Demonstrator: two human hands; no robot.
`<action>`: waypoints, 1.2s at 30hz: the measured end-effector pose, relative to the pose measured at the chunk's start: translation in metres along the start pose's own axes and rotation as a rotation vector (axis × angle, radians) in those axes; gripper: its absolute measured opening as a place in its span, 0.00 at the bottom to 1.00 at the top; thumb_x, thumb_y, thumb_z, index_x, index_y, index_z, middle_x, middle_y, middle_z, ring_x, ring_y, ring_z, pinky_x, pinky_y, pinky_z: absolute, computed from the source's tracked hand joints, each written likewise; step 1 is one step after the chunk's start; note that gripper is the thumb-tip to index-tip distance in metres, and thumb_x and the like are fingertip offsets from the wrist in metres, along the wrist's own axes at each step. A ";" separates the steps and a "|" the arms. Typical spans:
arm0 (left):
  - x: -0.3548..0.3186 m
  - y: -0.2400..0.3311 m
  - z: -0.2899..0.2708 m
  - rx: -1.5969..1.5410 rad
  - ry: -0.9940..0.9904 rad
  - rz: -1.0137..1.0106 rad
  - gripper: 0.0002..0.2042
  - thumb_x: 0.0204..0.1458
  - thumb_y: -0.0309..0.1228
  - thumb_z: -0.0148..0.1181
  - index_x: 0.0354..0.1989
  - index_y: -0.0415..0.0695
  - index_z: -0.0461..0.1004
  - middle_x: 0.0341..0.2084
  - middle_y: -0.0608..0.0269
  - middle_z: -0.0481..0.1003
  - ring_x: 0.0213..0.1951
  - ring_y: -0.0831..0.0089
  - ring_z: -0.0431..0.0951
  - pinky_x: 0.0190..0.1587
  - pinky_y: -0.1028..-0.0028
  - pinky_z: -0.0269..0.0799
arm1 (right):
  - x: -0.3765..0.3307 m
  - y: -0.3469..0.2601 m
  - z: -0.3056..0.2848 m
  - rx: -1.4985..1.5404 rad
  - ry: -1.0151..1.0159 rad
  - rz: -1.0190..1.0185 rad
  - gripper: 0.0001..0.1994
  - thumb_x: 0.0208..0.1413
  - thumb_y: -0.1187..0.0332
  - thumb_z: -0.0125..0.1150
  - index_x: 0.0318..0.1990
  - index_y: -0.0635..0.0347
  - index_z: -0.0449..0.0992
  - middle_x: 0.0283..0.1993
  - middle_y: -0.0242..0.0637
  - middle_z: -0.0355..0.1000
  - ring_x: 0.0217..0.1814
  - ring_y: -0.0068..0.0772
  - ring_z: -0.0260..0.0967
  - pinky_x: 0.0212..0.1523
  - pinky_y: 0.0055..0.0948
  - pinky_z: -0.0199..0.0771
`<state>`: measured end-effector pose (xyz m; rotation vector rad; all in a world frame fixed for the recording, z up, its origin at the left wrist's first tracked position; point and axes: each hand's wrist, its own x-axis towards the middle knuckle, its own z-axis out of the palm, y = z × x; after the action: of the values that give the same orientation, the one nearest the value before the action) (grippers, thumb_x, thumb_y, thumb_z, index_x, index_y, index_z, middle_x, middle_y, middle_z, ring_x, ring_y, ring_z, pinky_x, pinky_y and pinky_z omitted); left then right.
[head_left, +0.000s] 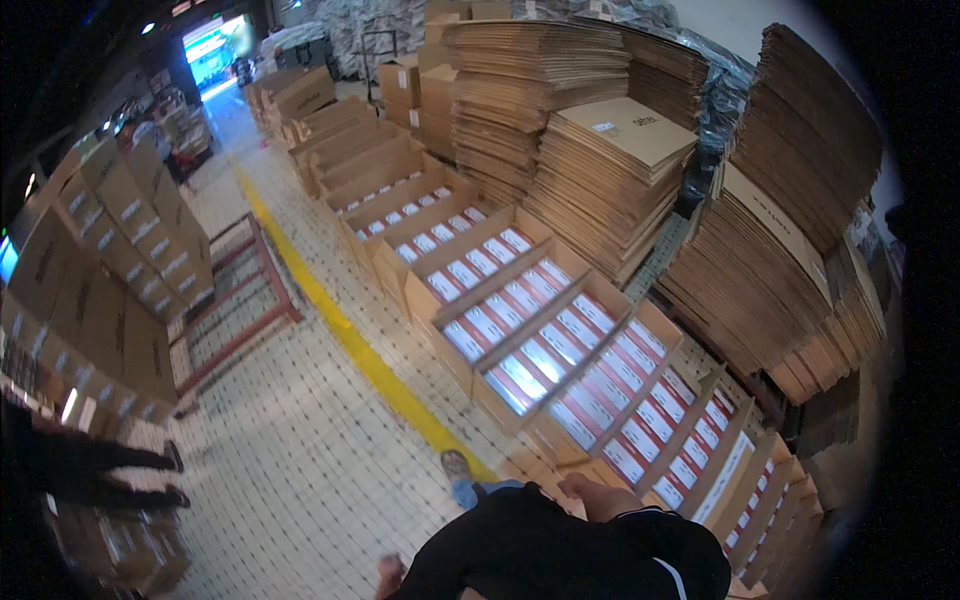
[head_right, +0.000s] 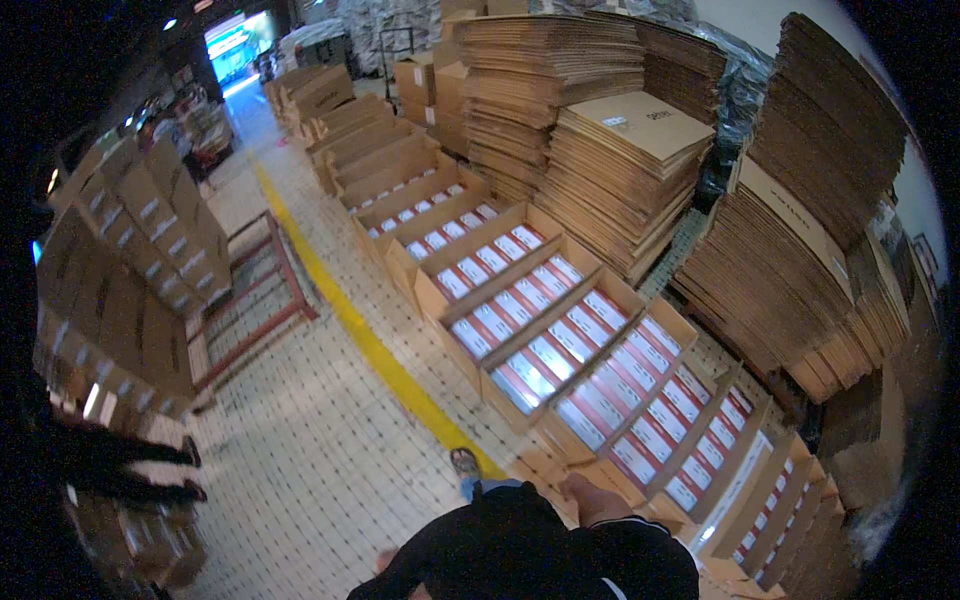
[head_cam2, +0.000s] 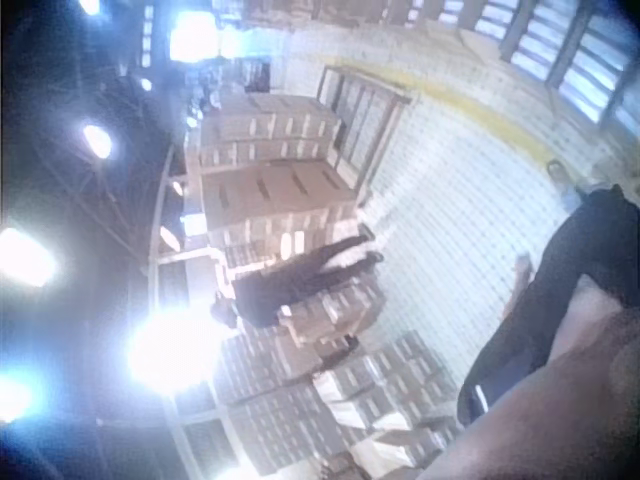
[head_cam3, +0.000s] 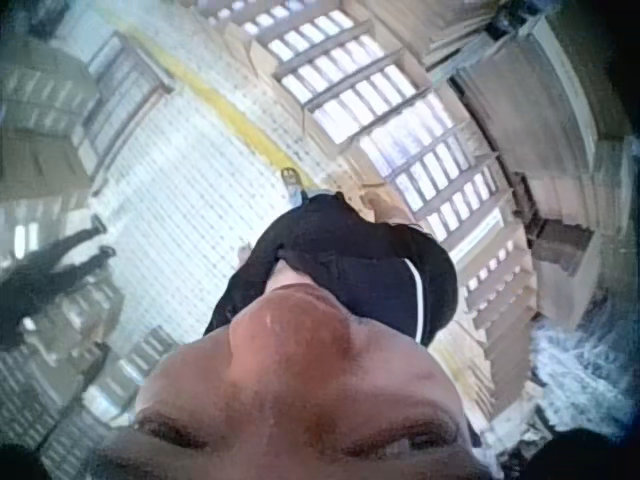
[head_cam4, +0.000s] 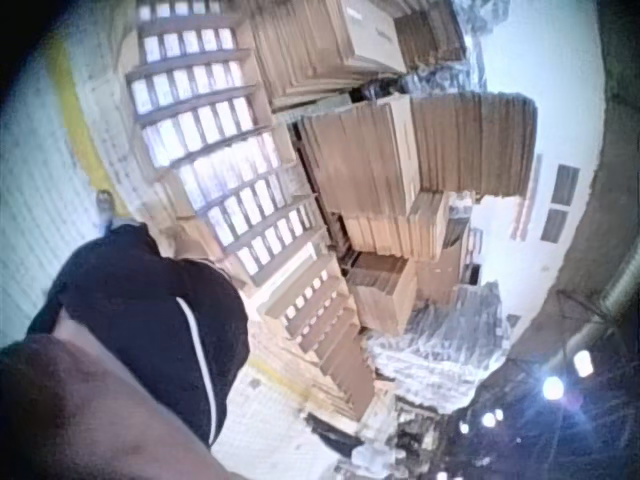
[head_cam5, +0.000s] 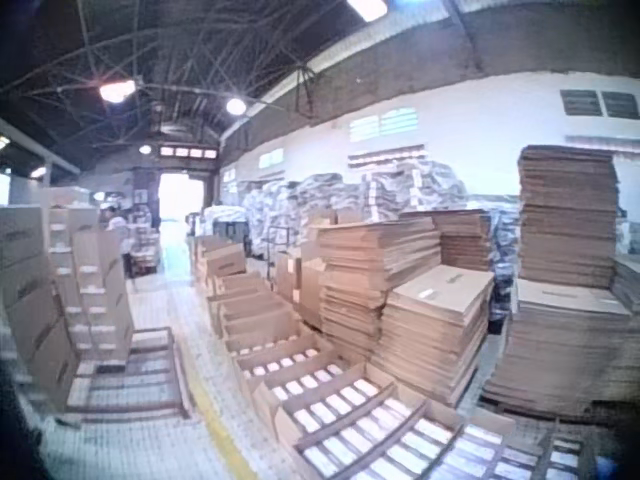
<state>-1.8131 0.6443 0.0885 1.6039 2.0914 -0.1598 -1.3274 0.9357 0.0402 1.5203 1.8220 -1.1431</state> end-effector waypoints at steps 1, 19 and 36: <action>0.017 -0.004 -0.004 -0.241 -0.073 -0.168 0.09 0.57 0.36 0.57 0.33 0.42 0.73 0.27 0.59 0.76 0.28 0.70 0.77 0.27 0.67 0.72 | 0.035 -0.046 -0.032 -0.445 0.058 -0.110 0.17 0.57 0.58 0.53 0.41 0.62 0.79 0.35 0.49 0.78 0.39 0.47 0.77 0.40 0.44 0.76; 0.453 -0.263 -0.269 -0.721 -0.363 -0.673 0.22 0.52 0.45 0.56 0.40 0.33 0.77 0.42 0.42 0.78 0.44 0.50 0.79 0.46 0.57 0.73 | 0.427 -0.559 -0.360 -0.202 0.083 -0.598 0.20 0.59 0.61 0.50 0.57 0.59 0.70 0.48 0.56 0.74 0.48 0.52 0.72 0.48 0.46 0.71; 1.019 -0.531 -0.652 -1.490 0.245 -0.771 0.16 0.56 0.37 0.56 0.48 0.39 0.74 0.29 0.57 0.76 0.28 0.70 0.75 0.31 0.68 0.73 | 0.750 -0.895 -0.720 -0.796 0.062 -0.487 0.17 0.47 0.62 0.58 0.44 0.60 0.78 0.38 0.50 0.77 0.45 0.52 0.75 0.49 0.46 0.73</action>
<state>-2.6990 1.6247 0.0906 -0.0721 1.9147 1.1032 -2.2778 1.9252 0.0629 0.6774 2.3590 -0.4212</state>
